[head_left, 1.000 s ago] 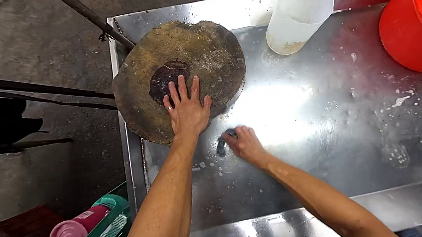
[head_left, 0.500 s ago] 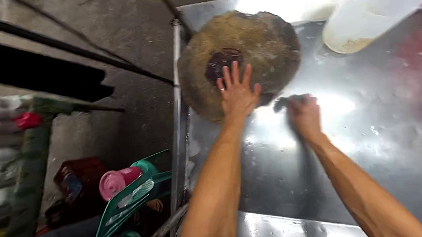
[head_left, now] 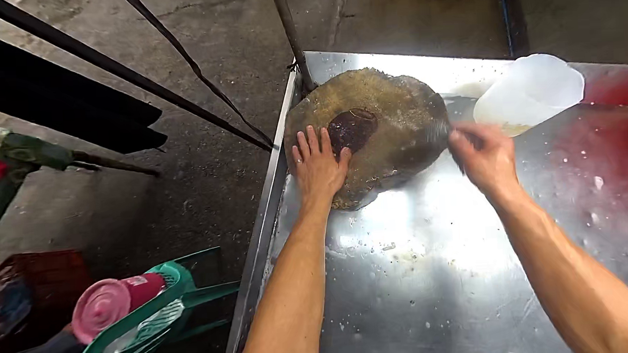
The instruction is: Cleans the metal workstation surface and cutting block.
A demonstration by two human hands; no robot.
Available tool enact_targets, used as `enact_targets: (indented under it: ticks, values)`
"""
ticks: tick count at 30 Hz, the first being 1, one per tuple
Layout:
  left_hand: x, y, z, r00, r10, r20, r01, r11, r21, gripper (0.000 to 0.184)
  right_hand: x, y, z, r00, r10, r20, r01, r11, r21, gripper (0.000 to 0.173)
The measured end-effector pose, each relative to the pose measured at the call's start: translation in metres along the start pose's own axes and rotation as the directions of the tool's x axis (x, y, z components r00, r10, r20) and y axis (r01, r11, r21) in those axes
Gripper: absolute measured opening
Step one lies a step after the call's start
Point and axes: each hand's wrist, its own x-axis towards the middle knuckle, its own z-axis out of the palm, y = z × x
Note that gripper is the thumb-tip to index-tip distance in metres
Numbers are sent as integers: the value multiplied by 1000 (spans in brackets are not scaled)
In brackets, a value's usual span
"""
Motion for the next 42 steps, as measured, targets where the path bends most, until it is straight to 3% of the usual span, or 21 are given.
enact_targets:
  ticks: [6,9,12,20,25,29,33,35,38,40,42]
  values:
    - [5,4,4,1000,-18,5,17,996,83,87,158,-14,55,991,-18,-129,14,999,-33,38]
    - [6,5,2,998,-45,40,40,994,104,88,215,-14,90,997,-46,57,59,964,-259,50]
    - [9,5,3,997,-53,52,46,990,130,89,238,-11,119,967,-2,256,124,878,-463,69]
    - [-18,3,4,999,7,35,-13,982,189,91,206,17,100,953,-96,288,215,883,-417,59]
    - [-112,13,4,995,99,23,-102,983,156,92,91,39,56,979,-72,188,147,895,-420,55]
    - [-170,-7,0,967,253,26,-254,955,152,91,-22,65,20,987,15,159,53,910,-412,56]
    - [-210,-25,-4,912,405,69,-410,903,126,86,-103,93,-25,959,139,248,-90,976,-196,48]
    - [-220,-33,-4,876,473,89,-481,869,116,85,-107,119,-40,972,111,208,-86,988,-127,43]
    - [-225,-37,-4,827,553,104,-559,827,52,79,-70,154,-30,981,-95,166,130,969,-212,47]
    - [-223,-40,-6,818,566,106,-571,820,36,74,-45,158,10,882,-311,355,380,914,-144,50]
    - [-222,-39,-5,829,550,104,-556,830,43,73,-19,133,62,605,-535,590,644,764,32,49]
